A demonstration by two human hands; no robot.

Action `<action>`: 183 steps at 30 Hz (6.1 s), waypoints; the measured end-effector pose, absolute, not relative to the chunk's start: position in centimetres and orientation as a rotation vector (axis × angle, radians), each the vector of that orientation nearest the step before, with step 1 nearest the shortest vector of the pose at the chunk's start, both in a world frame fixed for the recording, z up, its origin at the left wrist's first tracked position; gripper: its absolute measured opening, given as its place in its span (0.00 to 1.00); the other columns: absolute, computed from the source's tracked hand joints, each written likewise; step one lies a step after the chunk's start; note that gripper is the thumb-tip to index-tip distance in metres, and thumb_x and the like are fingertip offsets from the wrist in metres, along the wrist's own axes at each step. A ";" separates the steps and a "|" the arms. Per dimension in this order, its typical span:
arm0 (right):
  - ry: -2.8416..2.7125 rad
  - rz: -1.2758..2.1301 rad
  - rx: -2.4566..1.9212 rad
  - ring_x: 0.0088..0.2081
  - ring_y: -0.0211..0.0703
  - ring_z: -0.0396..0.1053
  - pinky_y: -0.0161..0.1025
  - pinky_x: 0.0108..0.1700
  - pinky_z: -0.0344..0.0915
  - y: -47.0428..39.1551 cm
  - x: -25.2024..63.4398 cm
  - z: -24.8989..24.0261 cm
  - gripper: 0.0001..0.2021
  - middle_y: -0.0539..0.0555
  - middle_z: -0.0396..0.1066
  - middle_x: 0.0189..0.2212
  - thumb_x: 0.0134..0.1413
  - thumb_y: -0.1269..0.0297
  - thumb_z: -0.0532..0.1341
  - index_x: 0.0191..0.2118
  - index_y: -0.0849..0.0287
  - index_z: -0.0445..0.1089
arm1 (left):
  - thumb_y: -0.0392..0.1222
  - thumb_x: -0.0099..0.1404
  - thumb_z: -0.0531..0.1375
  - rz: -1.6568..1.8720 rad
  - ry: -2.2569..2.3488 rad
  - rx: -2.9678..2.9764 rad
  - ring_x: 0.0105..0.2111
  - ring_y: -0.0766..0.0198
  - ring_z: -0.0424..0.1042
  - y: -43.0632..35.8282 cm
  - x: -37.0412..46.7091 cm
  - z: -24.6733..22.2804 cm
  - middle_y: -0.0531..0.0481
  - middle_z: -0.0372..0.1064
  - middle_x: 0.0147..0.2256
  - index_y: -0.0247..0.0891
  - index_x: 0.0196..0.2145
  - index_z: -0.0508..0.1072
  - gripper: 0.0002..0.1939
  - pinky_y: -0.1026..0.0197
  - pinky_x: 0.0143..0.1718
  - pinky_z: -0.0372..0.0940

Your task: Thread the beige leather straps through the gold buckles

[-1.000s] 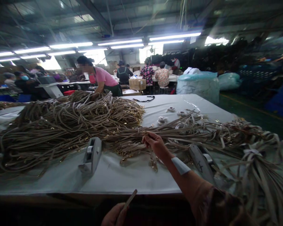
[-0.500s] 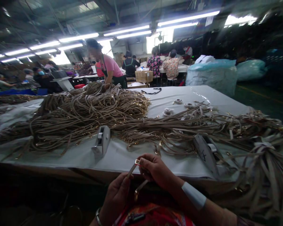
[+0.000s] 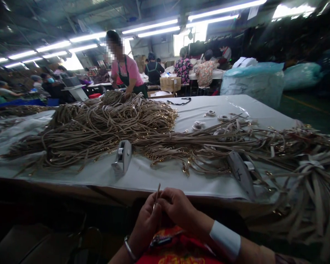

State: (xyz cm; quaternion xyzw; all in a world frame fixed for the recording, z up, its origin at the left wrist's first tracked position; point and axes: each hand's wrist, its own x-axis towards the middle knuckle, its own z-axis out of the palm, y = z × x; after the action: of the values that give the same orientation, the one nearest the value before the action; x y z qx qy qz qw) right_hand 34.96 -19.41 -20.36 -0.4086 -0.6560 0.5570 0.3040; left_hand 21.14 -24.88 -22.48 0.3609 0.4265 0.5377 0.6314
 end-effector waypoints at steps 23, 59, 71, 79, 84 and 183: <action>-2.596 0.544 -0.714 0.24 0.36 0.50 0.36 0.25 0.40 -21.3 35.9 -20.2 0.08 0.49 0.60 0.26 0.63 0.71 0.53 0.39 0.59 0.70 | 0.50 0.62 0.66 1.265 0.949 0.471 0.22 0.67 0.70 -25.0 15.2 -22.7 0.53 0.69 0.20 0.33 0.37 0.75 0.16 0.64 0.27 0.68; -2.711 0.471 -0.776 0.25 0.38 0.55 0.38 0.26 0.40 -21.1 36.1 -20.8 0.08 0.51 0.64 0.28 0.59 0.71 0.58 0.44 0.58 0.70 | 0.42 0.59 0.69 1.158 0.978 0.522 0.30 0.61 0.77 -25.3 16.1 -22.9 0.46 0.78 0.31 0.35 0.42 0.73 0.15 0.60 0.35 0.70; -2.709 0.322 -0.770 0.25 0.38 0.58 0.39 0.25 0.40 -21.1 36.2 -21.6 0.07 0.51 0.65 0.28 0.57 0.72 0.59 0.41 0.59 0.70 | 0.43 0.58 0.70 1.185 1.011 0.496 0.32 0.58 0.77 -25.6 16.5 -23.7 0.45 0.78 0.31 0.34 0.40 0.75 0.15 0.58 0.38 0.70; -2.642 0.317 -0.790 0.24 0.37 0.54 0.39 0.25 0.40 -21.4 36.4 -21.3 0.08 0.50 0.62 0.26 0.60 0.73 0.57 0.43 0.59 0.70 | 0.43 0.58 0.69 1.286 0.932 0.380 0.29 0.60 0.76 -25.3 16.9 -23.1 0.48 0.76 0.28 0.35 0.40 0.73 0.15 0.59 0.33 0.70; -2.636 0.340 -0.778 0.24 0.37 0.53 0.38 0.25 0.40 -21.6 36.4 -21.4 0.07 0.49 0.62 0.27 0.62 0.72 0.56 0.42 0.59 0.69 | 0.40 0.56 0.71 1.332 0.863 0.278 0.31 0.58 0.77 -25.1 16.8 -22.7 0.48 0.77 0.28 0.36 0.38 0.72 0.14 0.55 0.37 0.72; -1.275 1.752 -1.127 0.20 0.32 0.49 0.31 0.21 0.48 -21.2 35.1 -23.4 0.24 0.43 0.54 0.18 0.53 0.41 0.62 0.26 0.59 0.63 | 0.42 0.72 0.52 1.116 1.405 1.603 0.33 0.62 0.67 -26.5 17.0 -19.7 0.47 0.68 0.32 0.38 0.31 0.69 0.13 0.62 0.38 0.63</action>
State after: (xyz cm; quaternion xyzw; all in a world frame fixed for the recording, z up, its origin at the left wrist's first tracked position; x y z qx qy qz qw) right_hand 35.13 -21.22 -23.39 -0.4336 -0.4903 0.6741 0.3425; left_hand 17.02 -26.46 -19.68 0.6216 0.5448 0.4329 0.3598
